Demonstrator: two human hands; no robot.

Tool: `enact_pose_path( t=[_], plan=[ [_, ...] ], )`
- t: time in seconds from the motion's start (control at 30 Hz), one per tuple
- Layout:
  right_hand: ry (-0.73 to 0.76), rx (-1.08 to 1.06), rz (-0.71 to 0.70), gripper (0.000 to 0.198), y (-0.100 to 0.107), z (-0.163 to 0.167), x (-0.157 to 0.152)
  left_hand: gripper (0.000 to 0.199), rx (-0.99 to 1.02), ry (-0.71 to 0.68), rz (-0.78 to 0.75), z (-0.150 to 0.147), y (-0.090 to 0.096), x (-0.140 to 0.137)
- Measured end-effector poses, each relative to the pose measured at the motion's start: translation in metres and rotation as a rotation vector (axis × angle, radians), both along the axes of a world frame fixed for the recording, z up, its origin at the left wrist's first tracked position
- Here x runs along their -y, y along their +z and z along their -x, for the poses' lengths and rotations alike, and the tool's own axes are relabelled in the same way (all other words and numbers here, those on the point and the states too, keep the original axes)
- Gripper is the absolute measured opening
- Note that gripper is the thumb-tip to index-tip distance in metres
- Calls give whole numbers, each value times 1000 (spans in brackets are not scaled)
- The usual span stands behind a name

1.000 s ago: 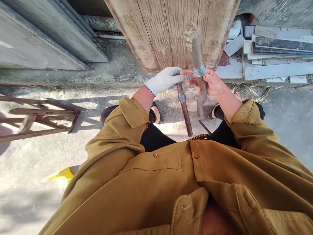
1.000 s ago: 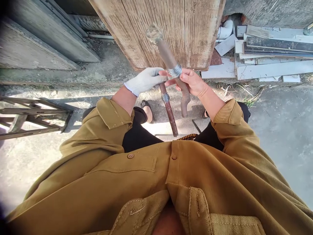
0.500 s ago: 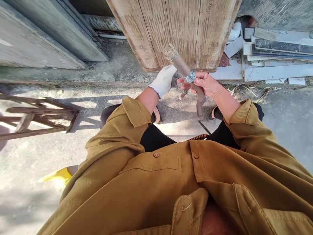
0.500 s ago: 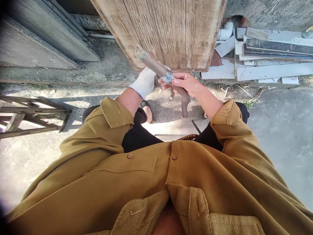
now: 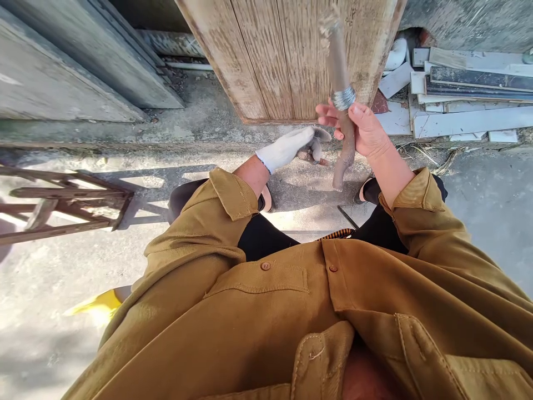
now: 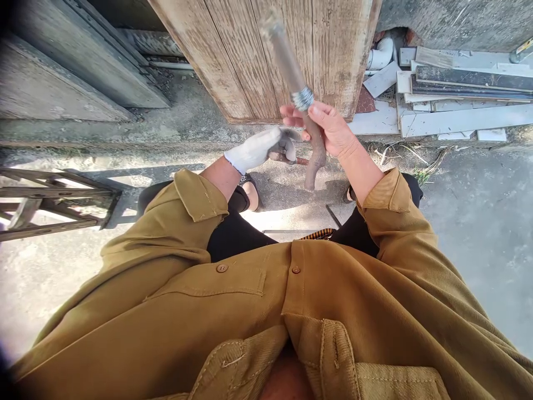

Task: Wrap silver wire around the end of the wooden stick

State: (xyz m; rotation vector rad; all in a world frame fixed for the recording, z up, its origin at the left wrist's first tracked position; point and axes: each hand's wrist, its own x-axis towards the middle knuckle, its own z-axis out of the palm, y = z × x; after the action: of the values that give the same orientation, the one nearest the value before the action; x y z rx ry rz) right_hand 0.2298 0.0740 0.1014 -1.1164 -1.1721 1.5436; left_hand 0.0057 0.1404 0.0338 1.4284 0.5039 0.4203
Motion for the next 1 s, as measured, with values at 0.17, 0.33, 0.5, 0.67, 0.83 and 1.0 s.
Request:
enact_pose_path(
  t=[0.17,0.33,0.5,0.67,0.83,1.0],
  plan=[
    [-14,228,-2,112,15,-14,-2,59,8,-20,-61,2,9,-6],
    [-80,305,-34,104,13,-13,2,45,-157,62,-189,5,-2,-12],
    [-9,193,-43,100,8,-21,-1,51,-256,105,-248,8,-7,-9],
    [-183,128,-137,87,3,-31,-5,49,-321,187,-285,7,1,-5],
    [-116,134,-51,98,1,-17,-2,25,-327,239,-359,2,2,-2],
    [-19,-67,39,71,-3,15,-7,27,-242,150,-314,-11,-10,3]
  ],
)
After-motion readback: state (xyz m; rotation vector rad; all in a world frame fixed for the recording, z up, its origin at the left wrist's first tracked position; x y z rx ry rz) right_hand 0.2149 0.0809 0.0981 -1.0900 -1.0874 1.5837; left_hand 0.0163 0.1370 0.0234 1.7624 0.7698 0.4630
